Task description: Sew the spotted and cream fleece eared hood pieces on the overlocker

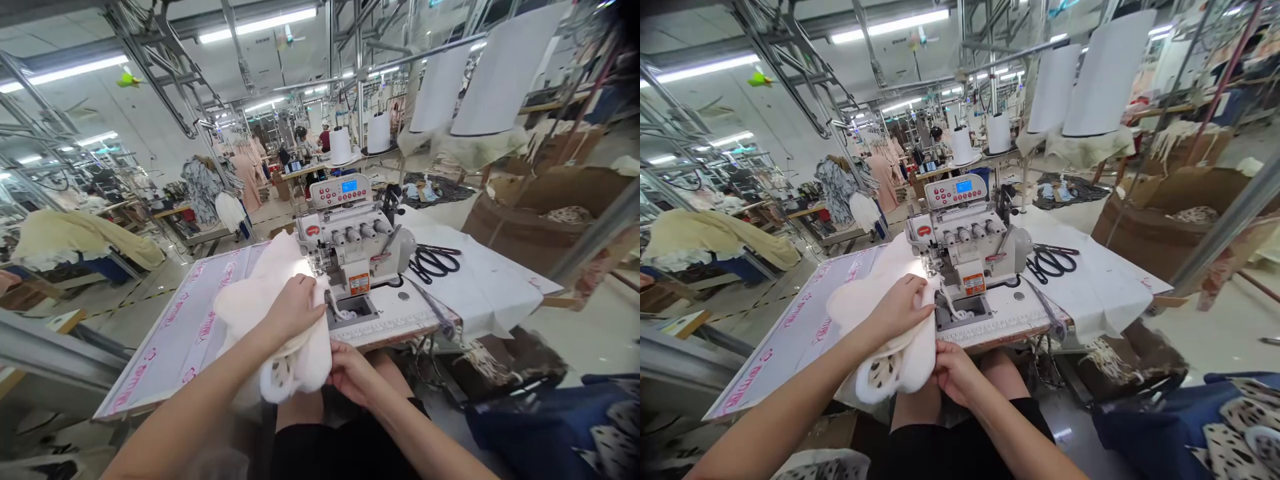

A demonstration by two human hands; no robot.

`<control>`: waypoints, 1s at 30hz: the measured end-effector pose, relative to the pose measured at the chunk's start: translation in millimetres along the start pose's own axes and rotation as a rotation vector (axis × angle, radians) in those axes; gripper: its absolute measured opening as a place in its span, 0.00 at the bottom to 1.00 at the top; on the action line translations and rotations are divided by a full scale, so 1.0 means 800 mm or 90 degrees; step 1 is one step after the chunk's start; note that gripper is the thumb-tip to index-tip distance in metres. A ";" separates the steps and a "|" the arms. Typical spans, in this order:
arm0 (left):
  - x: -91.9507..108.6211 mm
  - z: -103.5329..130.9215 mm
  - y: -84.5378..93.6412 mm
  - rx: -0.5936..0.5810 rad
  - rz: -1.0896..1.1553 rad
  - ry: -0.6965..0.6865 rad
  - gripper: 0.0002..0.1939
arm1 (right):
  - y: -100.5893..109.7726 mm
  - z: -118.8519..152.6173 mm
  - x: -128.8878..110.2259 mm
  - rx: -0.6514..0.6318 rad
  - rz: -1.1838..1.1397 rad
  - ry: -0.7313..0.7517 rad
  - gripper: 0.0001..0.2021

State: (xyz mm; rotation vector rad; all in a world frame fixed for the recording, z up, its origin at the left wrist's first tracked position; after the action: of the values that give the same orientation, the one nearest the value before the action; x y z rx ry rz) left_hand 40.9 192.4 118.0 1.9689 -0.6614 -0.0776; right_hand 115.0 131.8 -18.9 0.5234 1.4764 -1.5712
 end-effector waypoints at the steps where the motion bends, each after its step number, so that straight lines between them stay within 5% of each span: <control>1: 0.000 0.002 0.001 -0.006 -0.009 -0.006 0.16 | 0.007 0.006 0.001 0.002 -0.022 -0.021 0.03; 3: 0.000 0.004 0.003 -0.021 -0.015 -0.012 0.18 | 0.021 0.011 -0.003 0.034 -0.034 -0.016 0.04; 6: 0.001 0.003 0.003 -0.046 -0.015 -0.015 0.20 | 0.027 0.009 -0.025 0.121 0.122 0.129 0.11; 9: 0.001 -0.003 0.001 -0.066 -0.022 0.007 0.19 | 0.010 0.004 -0.050 0.185 0.427 0.289 0.15; 12: -0.001 -0.012 0.002 -0.084 -0.030 0.037 0.13 | -0.014 -0.005 -0.048 0.148 0.591 0.280 0.11; 17: -0.010 -0.018 0.006 -0.117 -0.040 -0.023 0.14 | -0.013 -0.002 0.003 -0.007 0.425 0.129 0.12; 21: -0.017 -0.009 0.007 -0.131 -0.018 -0.082 0.21 | 0.022 0.019 0.043 0.000 0.112 -0.055 0.13; 23: -0.019 -0.004 0.004 -0.112 -0.032 -0.089 0.25 | 0.035 0.024 0.037 0.042 0.119 -0.008 0.16; 27: -0.018 0.002 -0.007 -0.014 -0.065 -0.076 0.21 | 0.032 0.011 -0.026 0.186 0.273 0.301 0.22; 30: -0.017 0.002 -0.013 0.036 -0.075 -0.058 0.17 | 0.018 -0.019 -0.052 0.226 0.336 0.329 0.22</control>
State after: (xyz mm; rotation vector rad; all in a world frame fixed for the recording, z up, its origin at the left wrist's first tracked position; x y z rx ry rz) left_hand 33.1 201.0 105.4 2.0684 -0.6110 -0.2240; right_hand 144.2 160.9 3.4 1.4855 1.2603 -1.3179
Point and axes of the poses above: each hand's wrist, its own z-axis away from the middle knuckle, its own y-axis out of the back of the hand, x = y × z, the point moved 4 cm from there along -z, towards the middle knuckle, and after that the axes turned 14 degrees about x, right-handed, at the moved point
